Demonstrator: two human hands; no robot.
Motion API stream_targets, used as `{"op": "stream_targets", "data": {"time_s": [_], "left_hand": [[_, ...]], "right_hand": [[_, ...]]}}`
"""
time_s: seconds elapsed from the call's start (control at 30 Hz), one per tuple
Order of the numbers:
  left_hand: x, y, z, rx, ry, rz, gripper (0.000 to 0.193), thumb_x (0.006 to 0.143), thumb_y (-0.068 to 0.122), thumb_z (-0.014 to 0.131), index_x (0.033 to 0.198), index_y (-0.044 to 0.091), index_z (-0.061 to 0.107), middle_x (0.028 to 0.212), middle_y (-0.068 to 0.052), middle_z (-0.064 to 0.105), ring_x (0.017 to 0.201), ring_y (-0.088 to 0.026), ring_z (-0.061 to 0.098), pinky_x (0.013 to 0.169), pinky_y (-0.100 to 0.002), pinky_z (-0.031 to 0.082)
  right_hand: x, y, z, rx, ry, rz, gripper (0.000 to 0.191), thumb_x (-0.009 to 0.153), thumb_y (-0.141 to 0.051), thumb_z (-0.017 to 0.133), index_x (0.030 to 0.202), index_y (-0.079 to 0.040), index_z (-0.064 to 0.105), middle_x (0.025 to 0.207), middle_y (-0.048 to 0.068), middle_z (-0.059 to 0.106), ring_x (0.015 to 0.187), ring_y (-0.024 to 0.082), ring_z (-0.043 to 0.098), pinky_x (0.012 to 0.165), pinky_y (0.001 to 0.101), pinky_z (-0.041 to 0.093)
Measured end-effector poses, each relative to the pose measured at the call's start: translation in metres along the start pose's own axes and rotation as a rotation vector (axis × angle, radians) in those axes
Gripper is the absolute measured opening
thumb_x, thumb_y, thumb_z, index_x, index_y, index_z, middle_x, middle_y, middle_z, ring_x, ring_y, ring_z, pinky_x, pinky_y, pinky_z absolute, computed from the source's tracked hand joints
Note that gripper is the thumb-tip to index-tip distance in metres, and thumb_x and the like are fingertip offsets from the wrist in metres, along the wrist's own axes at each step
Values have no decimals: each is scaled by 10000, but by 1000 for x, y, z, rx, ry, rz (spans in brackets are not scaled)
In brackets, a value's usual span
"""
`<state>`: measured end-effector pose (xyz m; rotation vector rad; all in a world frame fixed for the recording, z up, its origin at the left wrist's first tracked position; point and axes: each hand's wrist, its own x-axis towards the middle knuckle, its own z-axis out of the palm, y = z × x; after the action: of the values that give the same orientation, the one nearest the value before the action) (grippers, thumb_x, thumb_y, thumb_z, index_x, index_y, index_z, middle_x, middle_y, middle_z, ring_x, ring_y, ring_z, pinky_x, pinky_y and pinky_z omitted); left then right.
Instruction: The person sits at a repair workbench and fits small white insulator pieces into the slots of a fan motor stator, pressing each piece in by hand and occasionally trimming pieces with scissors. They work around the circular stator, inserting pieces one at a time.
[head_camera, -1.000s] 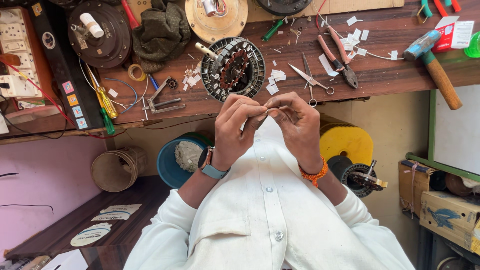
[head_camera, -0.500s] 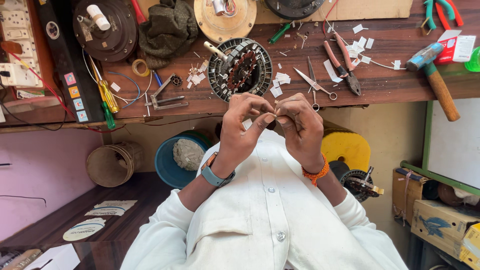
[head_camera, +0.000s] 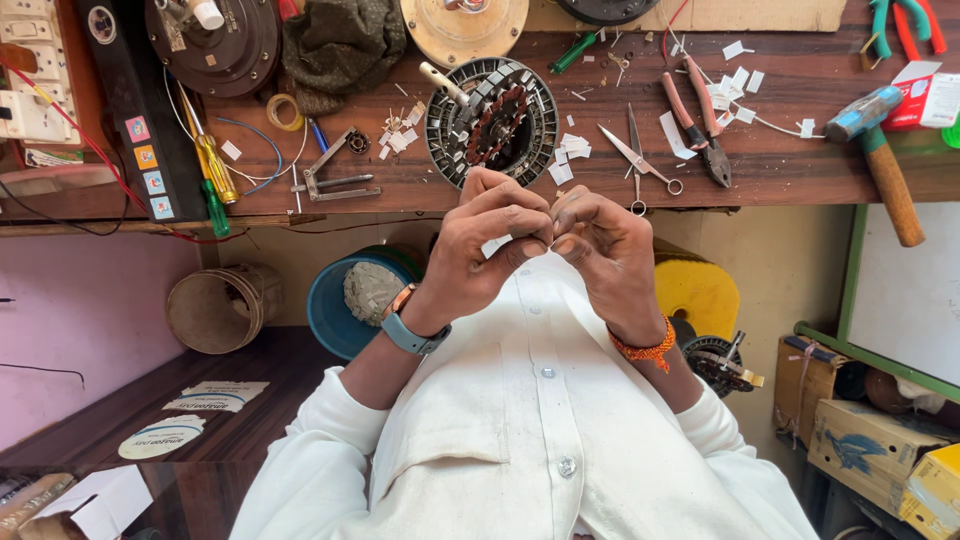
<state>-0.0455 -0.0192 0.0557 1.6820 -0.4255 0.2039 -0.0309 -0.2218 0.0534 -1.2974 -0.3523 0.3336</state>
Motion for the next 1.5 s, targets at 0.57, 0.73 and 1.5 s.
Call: {"op": "stream_targets", "data": {"time_s": [0.57, 0.73, 1.5], "left_hand": [[-2, 19, -8, 214, 185, -39, 249, 817, 197, 886, 1008, 134, 740, 1042, 8, 696, 1079, -211, 540, 948, -353, 451], [-3, 19, -9, 217, 159, -35, 195, 847, 180, 858, 983, 116, 733, 1046, -3, 686, 1094, -222, 539, 980, -373, 426], [-7, -35, 12, -580, 53, -141, 213, 990, 9, 703, 1198, 18, 661, 1258, -44, 560, 1108, -101, 639, 971, -288, 592]], "right_hand": [[11, -18, 6, -372, -78, -126, 175, 1015, -137, 685, 1031, 26, 623, 993, 66, 646, 893, 113, 588, 772, 245, 502], [12, -19, 6, -326, -106, -53, 169, 1001, -107, 690, 1052, 37, 619, 993, 69, 633, 897, 115, 595, 782, 240, 513], [20, 20, 11, 306, 154, 96, 409, 964, -258, 808, 1199, -89, 520, 934, 36, 633, 774, 86, 591, 677, 224, 492]]}}
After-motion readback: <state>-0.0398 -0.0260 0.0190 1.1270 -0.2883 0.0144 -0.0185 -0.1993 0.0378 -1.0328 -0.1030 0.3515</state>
